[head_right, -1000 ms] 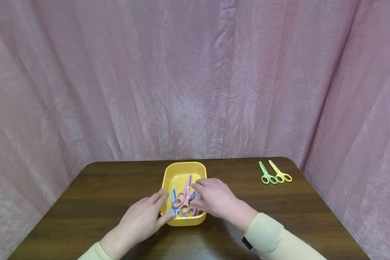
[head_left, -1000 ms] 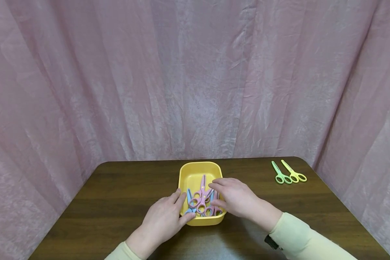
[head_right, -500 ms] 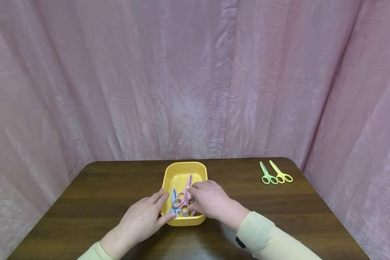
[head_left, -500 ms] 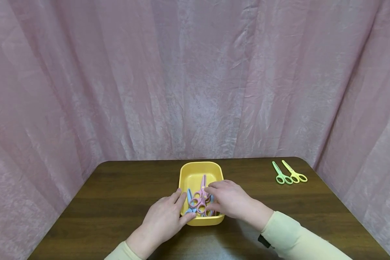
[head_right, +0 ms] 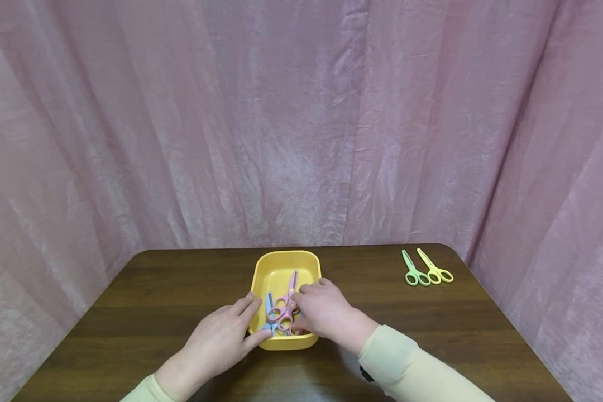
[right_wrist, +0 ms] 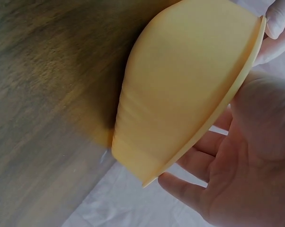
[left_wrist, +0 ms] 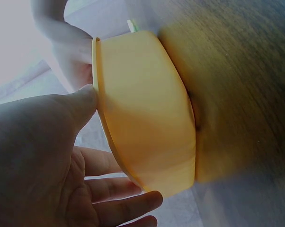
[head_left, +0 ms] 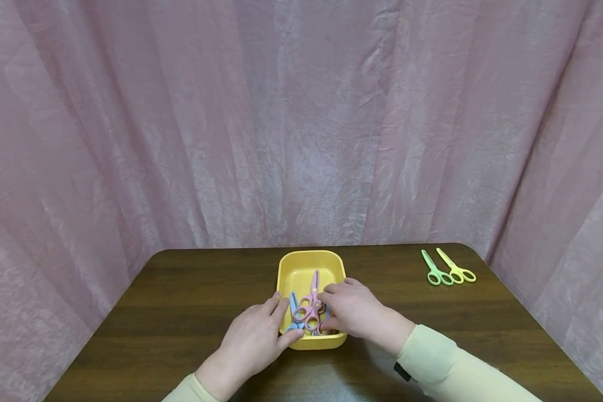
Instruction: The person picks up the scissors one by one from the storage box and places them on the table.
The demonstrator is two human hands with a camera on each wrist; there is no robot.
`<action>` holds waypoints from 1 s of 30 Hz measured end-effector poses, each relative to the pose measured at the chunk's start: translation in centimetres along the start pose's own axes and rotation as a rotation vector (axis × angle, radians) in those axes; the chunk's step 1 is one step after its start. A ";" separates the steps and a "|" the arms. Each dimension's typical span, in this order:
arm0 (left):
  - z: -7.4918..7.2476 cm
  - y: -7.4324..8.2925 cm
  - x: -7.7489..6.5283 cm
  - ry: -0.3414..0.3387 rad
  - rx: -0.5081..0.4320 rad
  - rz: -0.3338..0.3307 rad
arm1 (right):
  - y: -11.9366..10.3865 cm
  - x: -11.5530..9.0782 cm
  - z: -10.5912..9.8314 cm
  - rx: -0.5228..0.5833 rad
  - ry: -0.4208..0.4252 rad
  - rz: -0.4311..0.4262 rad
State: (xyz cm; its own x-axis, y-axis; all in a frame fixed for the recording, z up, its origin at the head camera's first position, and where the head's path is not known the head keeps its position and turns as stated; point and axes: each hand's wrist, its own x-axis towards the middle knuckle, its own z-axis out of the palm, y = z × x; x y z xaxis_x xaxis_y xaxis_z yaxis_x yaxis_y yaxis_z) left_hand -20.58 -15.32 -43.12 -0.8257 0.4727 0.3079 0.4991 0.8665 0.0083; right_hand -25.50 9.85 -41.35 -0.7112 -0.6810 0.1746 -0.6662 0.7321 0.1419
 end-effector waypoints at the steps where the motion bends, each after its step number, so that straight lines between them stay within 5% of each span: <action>1: 0.0 0.0 0.0 0.002 0.000 0.001 | -0.1 0.1 0.0 -0.007 -0.009 0.005; 8: 0.1 0.1 0.0 0.006 -0.009 0.002 | -0.5 0.7 0.2 -0.022 -0.089 0.050; 30: 0.2 -0.1 0.0 0.018 0.003 0.005 | -1.2 1.7 0.7 -0.092 -0.147 0.106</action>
State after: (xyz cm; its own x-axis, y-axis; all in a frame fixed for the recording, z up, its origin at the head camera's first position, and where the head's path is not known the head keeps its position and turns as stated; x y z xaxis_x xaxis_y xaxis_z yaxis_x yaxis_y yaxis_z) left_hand -20.66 -15.34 -43.34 -0.8183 0.4743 0.3246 0.5025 0.8646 0.0035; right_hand -26.03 7.81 -41.96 -0.8056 -0.5903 0.0504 -0.5677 0.7934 0.2195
